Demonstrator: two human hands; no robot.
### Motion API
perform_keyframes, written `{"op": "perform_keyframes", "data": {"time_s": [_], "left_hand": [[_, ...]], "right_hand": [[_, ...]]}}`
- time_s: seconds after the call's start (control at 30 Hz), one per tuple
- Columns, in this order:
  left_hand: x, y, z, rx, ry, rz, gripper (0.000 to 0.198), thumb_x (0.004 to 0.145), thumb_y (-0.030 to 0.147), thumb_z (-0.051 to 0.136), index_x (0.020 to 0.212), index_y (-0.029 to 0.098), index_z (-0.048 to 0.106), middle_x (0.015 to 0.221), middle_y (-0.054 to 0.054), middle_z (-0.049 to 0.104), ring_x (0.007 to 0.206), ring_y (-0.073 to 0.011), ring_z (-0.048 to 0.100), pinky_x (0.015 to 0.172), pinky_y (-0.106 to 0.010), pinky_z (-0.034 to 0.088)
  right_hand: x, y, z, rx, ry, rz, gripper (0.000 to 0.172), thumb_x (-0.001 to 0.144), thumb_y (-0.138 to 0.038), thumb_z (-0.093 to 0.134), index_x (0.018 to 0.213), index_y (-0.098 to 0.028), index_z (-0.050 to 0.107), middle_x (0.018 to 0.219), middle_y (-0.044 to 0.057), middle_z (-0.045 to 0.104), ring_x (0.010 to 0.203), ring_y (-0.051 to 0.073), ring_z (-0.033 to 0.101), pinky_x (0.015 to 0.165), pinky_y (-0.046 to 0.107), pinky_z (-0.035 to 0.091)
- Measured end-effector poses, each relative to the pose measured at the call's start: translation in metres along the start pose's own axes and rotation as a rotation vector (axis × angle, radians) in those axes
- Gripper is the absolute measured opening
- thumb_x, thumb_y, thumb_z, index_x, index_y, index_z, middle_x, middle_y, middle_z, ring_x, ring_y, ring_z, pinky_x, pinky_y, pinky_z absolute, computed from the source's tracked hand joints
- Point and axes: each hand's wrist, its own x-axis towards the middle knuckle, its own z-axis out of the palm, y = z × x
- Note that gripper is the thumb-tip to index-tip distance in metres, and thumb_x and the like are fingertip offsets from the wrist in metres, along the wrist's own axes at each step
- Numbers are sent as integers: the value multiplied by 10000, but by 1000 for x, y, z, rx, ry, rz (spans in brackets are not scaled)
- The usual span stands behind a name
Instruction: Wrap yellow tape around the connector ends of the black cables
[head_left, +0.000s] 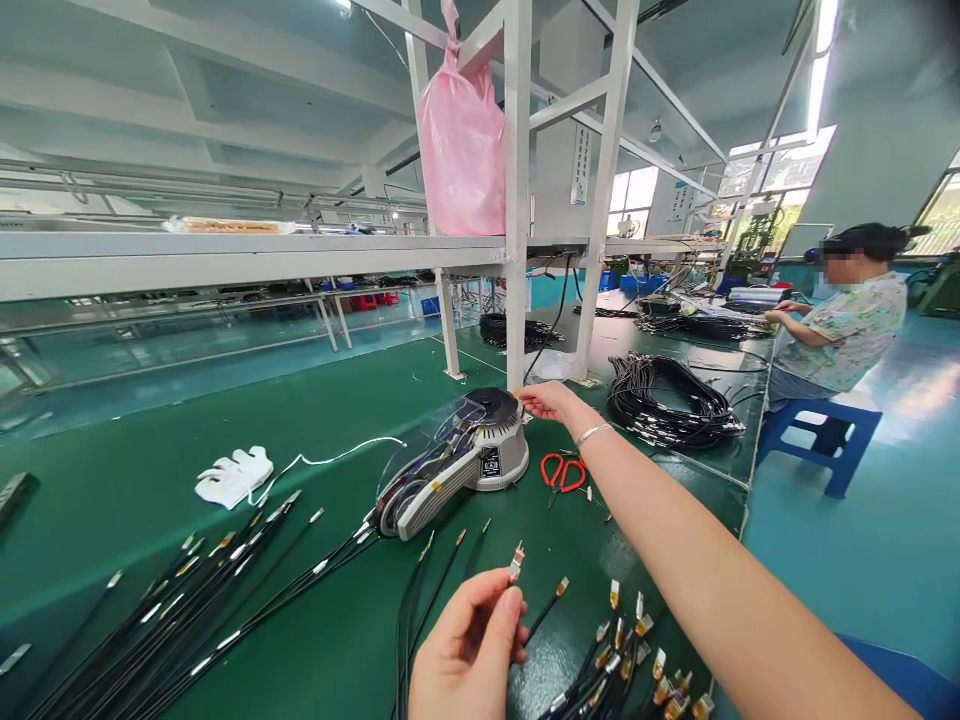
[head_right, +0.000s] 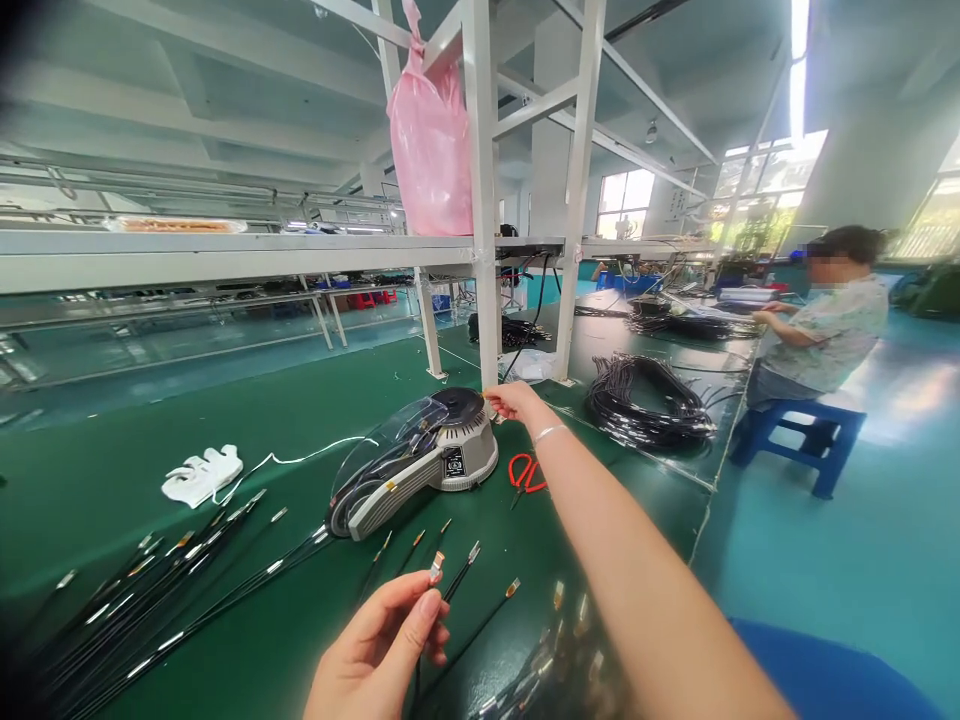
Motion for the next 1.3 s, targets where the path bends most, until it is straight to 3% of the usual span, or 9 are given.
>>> {"op": "perform_keyframes", "data": {"time_s": [0.1,0.2,0.3,0.43,0.57,0.8,0.93,1.07,1.3], "left_hand": [[5,0,-7,109,-71,69,371,612,513,776,814,203,756,741,-44,678,545,-149,598,537,-245,534],[5,3,-11,246,-143,206,258,705,444,714,838,228,762,810,-40,664,548,-133,591,532,-237,511],[0,5,-8,346,-108,339,174,756,368,665,828,241,758,739,-22,632,613,-144,593,594,-240,503],[-11,2,1,383,-58,367,159,781,306,641,899,234,718,762,-15,639,669,-148,601,651,-251,505],[-22,0,6,428,-105,403,136,814,291,630,920,244,702,772,1,625,667,-135,602,625,-235,496],[-33,4,8,448,-141,530,109,831,279,634,898,244,712,819,-8,657,707,-137,612,621,-227,506],[-37,2,9,403,-136,497,110,827,265,634,915,238,693,885,-17,686,762,-152,645,676,-245,535],[-39,-1,10,345,-83,484,86,810,222,650,892,245,664,822,15,679,705,-122,638,659,-214,533],[-38,-4,3,445,-148,668,163,863,134,582,905,279,646,847,42,667,745,-96,617,705,-191,503]], "right_hand": [[-12,-7,-5,51,49,-80,264,922,-290,582,1125,-122,580,1099,88,605,917,192,621,776,371,543],[-51,2,-12,141,107,-212,209,907,-282,597,1031,-114,619,1046,81,636,882,167,627,762,318,540],[-121,41,-12,245,85,-325,209,861,-330,632,929,-139,680,991,76,683,877,146,632,797,241,516],[-228,113,-1,440,29,-354,250,788,-408,693,898,-189,744,932,70,722,842,185,648,789,312,530],[-285,149,12,510,93,-331,207,813,-382,693,962,-253,755,1014,53,722,919,199,657,859,334,532],[-296,138,15,509,123,-373,221,822,-386,681,965,-238,762,971,70,738,887,230,692,822,368,583],[-302,135,18,483,123,-388,206,824,-371,673,958,-245,765,961,64,742,853,223,701,809,361,596],[-307,132,20,470,119,-386,174,821,-358,671,930,-267,771,926,42,749,834,211,709,796,327,602],[-308,131,22,416,147,-406,163,826,-352,663,928,-285,771,953,29,745,839,208,708,824,322,592]]}}
